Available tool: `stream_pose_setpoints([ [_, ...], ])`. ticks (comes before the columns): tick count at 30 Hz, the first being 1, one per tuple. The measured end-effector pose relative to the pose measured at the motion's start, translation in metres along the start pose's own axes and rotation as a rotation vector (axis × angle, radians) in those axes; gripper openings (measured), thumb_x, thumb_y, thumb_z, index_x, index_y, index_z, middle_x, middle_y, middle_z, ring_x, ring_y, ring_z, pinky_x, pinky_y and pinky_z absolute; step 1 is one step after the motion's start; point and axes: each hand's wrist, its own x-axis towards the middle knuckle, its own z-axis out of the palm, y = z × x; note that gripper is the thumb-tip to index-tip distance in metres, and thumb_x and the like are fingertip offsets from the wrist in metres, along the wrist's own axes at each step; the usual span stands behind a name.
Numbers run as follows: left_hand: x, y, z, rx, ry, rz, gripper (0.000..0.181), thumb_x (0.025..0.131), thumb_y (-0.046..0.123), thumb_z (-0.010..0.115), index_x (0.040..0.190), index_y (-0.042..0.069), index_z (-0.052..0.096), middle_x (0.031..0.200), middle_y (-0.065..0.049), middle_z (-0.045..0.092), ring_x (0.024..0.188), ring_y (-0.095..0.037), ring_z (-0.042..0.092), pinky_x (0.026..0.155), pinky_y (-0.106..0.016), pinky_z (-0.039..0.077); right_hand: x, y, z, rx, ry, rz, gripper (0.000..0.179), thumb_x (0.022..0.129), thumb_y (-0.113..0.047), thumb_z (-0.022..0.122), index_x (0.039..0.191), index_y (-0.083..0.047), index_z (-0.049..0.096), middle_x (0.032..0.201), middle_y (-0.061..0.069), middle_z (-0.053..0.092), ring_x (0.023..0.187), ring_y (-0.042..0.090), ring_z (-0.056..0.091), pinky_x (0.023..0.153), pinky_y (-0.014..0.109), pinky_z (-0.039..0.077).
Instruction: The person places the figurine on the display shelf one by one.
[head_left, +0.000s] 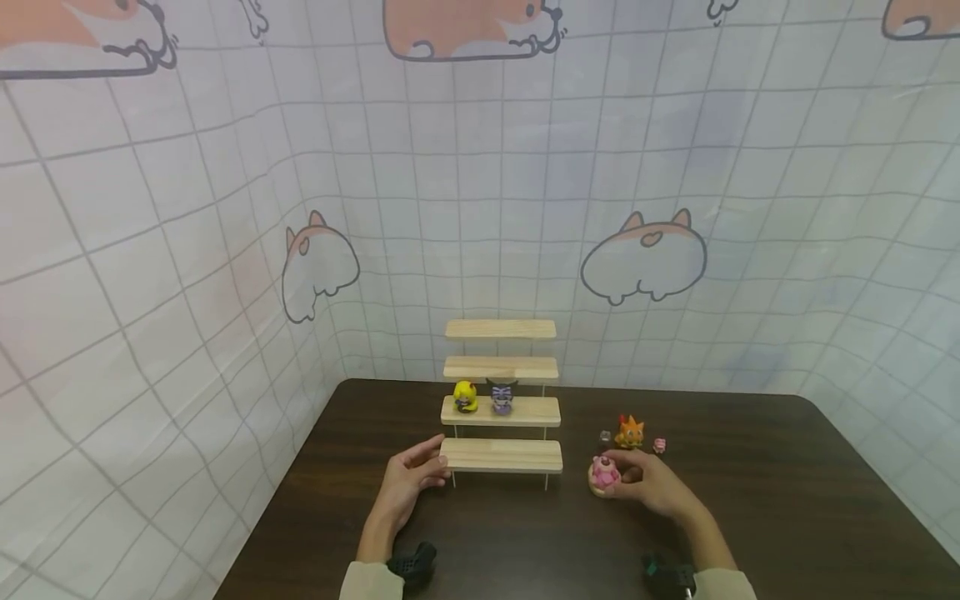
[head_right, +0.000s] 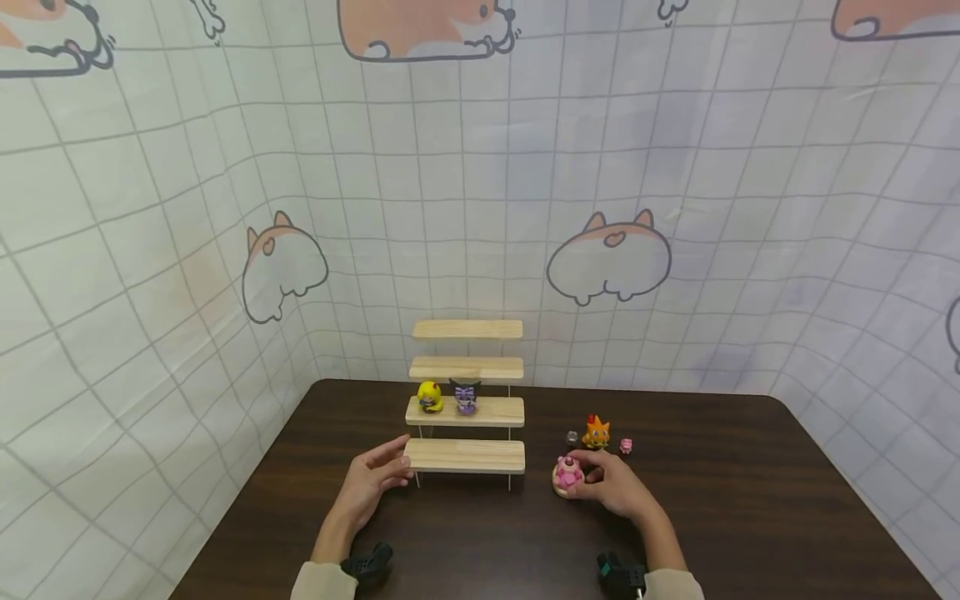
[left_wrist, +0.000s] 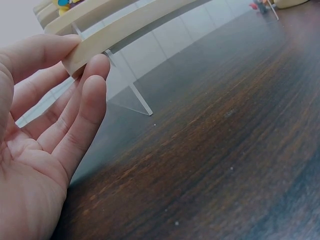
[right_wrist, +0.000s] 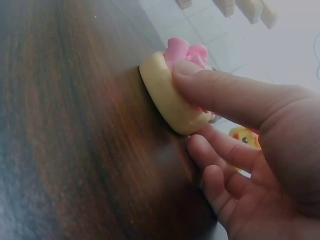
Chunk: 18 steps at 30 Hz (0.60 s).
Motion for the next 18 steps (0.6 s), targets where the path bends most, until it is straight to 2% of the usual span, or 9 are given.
stream_pose_setpoints([
  [9, 0.0009, 0.0011, 0.0004, 0.002, -0.019, 0.002, 0.056, 0.092, 0.016, 0.077, 0.143, 0.002, 0.058, 0.111, -0.008, 0.07, 0.085, -0.018, 0.072, 0.077, -0.03, 0.062, -0.0019, -0.0022, -0.0039, 0.006, -0.031, 0.008, 0.061, 0.088, -0.02, 0.081, 0.14, 0.004, 0.057, 0.116, 0.021, 0.07, 0.091, 0.018, 0.064, 0.072, 0.025, 0.053],
  [15, -0.0015, 0.0026, 0.0003, 0.001, -0.017, 0.007, 0.059, 0.092, 0.015, 0.077, 0.144, 0.0, 0.056, 0.11, -0.008, 0.07, 0.083, -0.017, 0.072, 0.075, -0.029, 0.062, -0.0014, -0.0032, -0.0034, 0.031, -0.054, -0.027, 0.062, 0.09, -0.022, 0.079, 0.142, 0.004, 0.056, 0.122, 0.022, 0.068, 0.093, 0.015, 0.068, 0.076, 0.024, 0.054],
  [18, -0.0007, 0.0027, 0.0013, -0.006, -0.011, 0.001, 0.058, 0.091, 0.014, 0.078, 0.144, 0.002, 0.057, 0.111, -0.008, 0.07, 0.084, -0.017, 0.072, 0.076, -0.029, 0.062, 0.0002, -0.0045, -0.0042, 0.033, -0.039, -0.044, 0.061, 0.09, -0.022, 0.079, 0.141, 0.001, 0.057, 0.126, 0.022, 0.066, 0.094, 0.016, 0.068, 0.076, 0.024, 0.054],
])
